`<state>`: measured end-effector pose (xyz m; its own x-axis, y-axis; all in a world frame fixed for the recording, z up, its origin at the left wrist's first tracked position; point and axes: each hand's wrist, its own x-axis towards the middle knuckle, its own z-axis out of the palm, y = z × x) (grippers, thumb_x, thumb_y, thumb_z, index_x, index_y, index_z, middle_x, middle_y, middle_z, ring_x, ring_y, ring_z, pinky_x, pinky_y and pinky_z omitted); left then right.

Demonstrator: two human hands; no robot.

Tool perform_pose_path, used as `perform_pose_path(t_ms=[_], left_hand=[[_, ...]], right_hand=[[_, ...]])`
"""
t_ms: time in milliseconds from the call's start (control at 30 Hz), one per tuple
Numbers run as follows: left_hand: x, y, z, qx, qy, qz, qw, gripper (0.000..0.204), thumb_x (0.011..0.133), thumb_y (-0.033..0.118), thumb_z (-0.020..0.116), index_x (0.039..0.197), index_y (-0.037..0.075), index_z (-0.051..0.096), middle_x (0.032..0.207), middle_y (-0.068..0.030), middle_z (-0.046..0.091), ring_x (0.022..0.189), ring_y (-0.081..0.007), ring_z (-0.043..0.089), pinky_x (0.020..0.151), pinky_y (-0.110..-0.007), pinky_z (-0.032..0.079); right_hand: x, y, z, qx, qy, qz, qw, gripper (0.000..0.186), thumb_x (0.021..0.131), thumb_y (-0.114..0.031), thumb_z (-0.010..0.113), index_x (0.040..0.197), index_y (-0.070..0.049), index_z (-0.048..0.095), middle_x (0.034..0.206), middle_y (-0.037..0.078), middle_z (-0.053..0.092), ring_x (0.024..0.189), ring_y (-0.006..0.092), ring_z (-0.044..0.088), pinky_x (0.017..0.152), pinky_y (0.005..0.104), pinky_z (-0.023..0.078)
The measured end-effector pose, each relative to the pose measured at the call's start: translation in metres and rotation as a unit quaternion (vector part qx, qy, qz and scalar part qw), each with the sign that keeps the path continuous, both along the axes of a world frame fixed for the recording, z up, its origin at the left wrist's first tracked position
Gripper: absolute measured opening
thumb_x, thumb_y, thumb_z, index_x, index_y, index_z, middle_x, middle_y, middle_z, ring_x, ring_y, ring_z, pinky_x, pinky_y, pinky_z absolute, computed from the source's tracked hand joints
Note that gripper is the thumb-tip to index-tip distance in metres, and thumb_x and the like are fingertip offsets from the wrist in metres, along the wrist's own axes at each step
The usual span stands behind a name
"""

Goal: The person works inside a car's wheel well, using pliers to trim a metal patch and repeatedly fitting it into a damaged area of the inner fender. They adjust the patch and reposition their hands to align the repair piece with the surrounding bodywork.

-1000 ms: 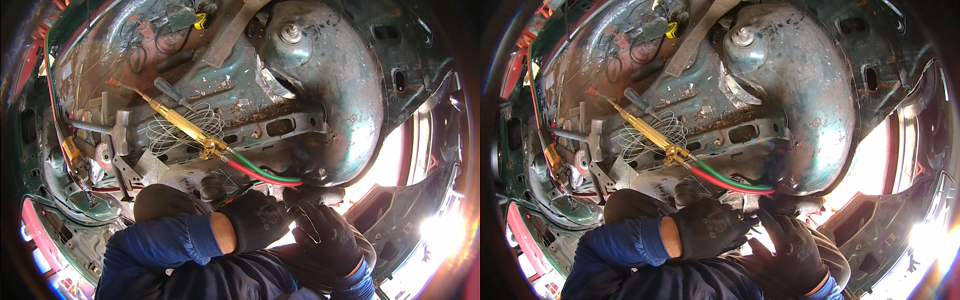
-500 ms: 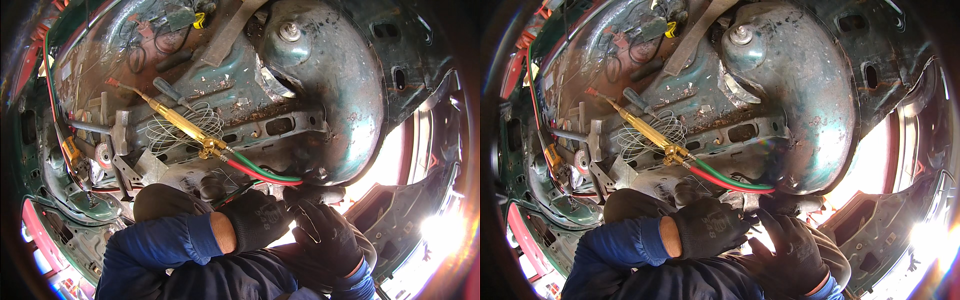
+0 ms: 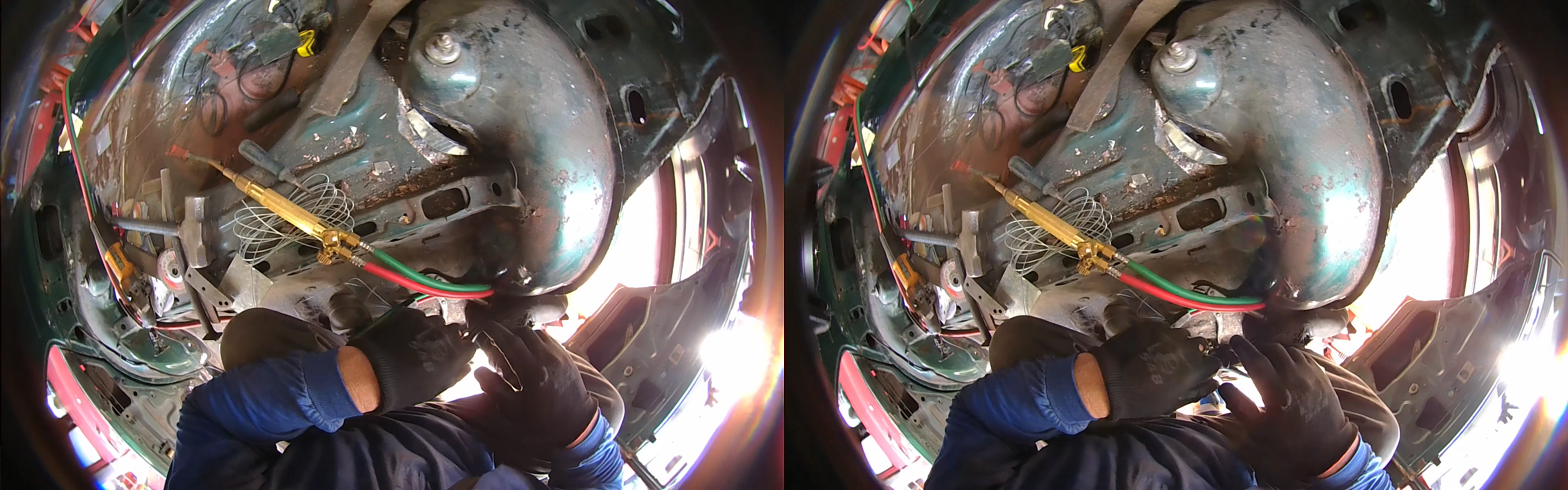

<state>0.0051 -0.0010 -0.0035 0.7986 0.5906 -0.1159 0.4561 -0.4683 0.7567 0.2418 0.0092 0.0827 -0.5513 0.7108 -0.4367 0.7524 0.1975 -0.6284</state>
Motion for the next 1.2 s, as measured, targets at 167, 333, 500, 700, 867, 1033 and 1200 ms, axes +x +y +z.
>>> perform_pose_path(t_ms=[167, 333, 500, 700, 867, 1033, 1200], left_hand=[[0.003, 0.003, 0.002, 0.0, -0.027, 0.013, 1.0, 0.026, 0.105, 0.031, 0.067, 0.115, 0.01, 0.075, 0.092, -0.0125, 0.076, 0.087, -0.0344, 0.076, 0.075, -0.051, 0.06], [0.008, 0.01, 0.009, -0.057, 0.012, -0.017, 0.998, 0.024, 0.106, 0.032, 0.065, 0.107, 0.011, 0.076, 0.089, -0.0134, 0.075, 0.084, -0.0356, 0.075, 0.076, -0.052, 0.059], [0.011, 0.008, 0.009, -0.054, 0.018, -0.01, 0.998, 0.025, 0.107, 0.034, 0.064, 0.104, 0.01, 0.073, 0.088, -0.0137, 0.074, 0.084, -0.0361, 0.076, 0.075, -0.053, 0.058], [0.013, 0.001, 0.001, -0.03, -0.011, 0.003, 0.999, 0.025, 0.106, 0.033, 0.066, 0.107, 0.009, 0.071, 0.088, -0.0152, 0.073, 0.084, -0.0366, 0.075, 0.075, -0.053, 0.058], [0.014, 0.003, 0.003, -0.002, -0.05, 0.015, 0.999, 0.023, 0.103, 0.031, 0.069, 0.109, 0.009, 0.071, 0.089, -0.0151, 0.072, 0.086, -0.0368, 0.074, 0.076, -0.053, 0.058], [0.014, -0.002, -0.002, -0.004, -0.029, 0.009, 1.0, 0.023, 0.102, 0.03, 0.07, 0.111, 0.009, 0.072, 0.091, -0.0132, 0.073, 0.089, -0.0347, 0.075, 0.078, -0.051, 0.059], [0.013, -0.009, -0.01, 0.052, -0.018, 0.002, 0.998, 0.023, 0.1, 0.027, 0.069, 0.113, 0.009, 0.073, 0.093, -0.0118, 0.075, 0.089, -0.0322, 0.075, 0.078, -0.049, 0.059]], right_hand=[[0.006, 0.0, 0.004, -0.032, 0.004, -0.025, 0.999, 0.053, 0.094, -0.023, 0.081, 0.139, 0.001, 0.066, 0.134, 0.026, 0.067, 0.113, 0.043, 0.068, 0.097, 0.0533, 0.057], [0.019, -0.004, -0.002, 0.085, 0.045, 0.078, 0.992, 0.043, 0.091, -0.023, 0.078, 0.13, -0.005, 0.074, 0.141, 0.026, 0.064, 0.117, 0.0395, 0.067, 0.095, 0.052, 0.058], [0.018, -0.002, 0.005, 0.067, 0.041, 0.052, 0.996, 0.048, 0.093, -0.023, 0.078, 0.136, -0.001, 0.07, 0.135, 0.025, 0.066, 0.116, 0.0379, 0.067, 0.094, 0.0513, 0.058], [0.017, -0.005, 0.003, 0.018, 0.026, -0.019, 0.999, 0.056, 0.099, -0.022, 0.077, 0.146, 0.004, 0.061, 0.121, 0.022, 0.07, 0.108, 0.0387, 0.069, 0.094, 0.0496, 0.057], [0.018, -0.01, -0.001, 0.038, 0.02, -0.018, 0.999, 0.068, 0.093, -0.025, 0.085, 0.151, 0.0, 0.061, 0.117, 0.022, 0.073, 0.105, 0.0409, 0.074, 0.092, 0.0501, 0.061], [0.017, -0.009, 0.006, 0.111, 0.038, 0.067, 0.991, 0.043, 0.097, -0.02, 0.077, 0.134, 0.0, 0.07, 0.126, 0.022, 0.069, 0.111, 0.0373, 0.068, 0.093, 0.0496, 0.058], [0.014, -0.011, 0.003, 0.059, 0.017, 0.024, 0.998, 0.069, 0.094, -0.023, 0.082, 0.155, -0.002, 0.058, 0.12, 0.021, 0.073, 0.108, 0.0415, 0.073, 0.094, 0.0509, 0.059]])
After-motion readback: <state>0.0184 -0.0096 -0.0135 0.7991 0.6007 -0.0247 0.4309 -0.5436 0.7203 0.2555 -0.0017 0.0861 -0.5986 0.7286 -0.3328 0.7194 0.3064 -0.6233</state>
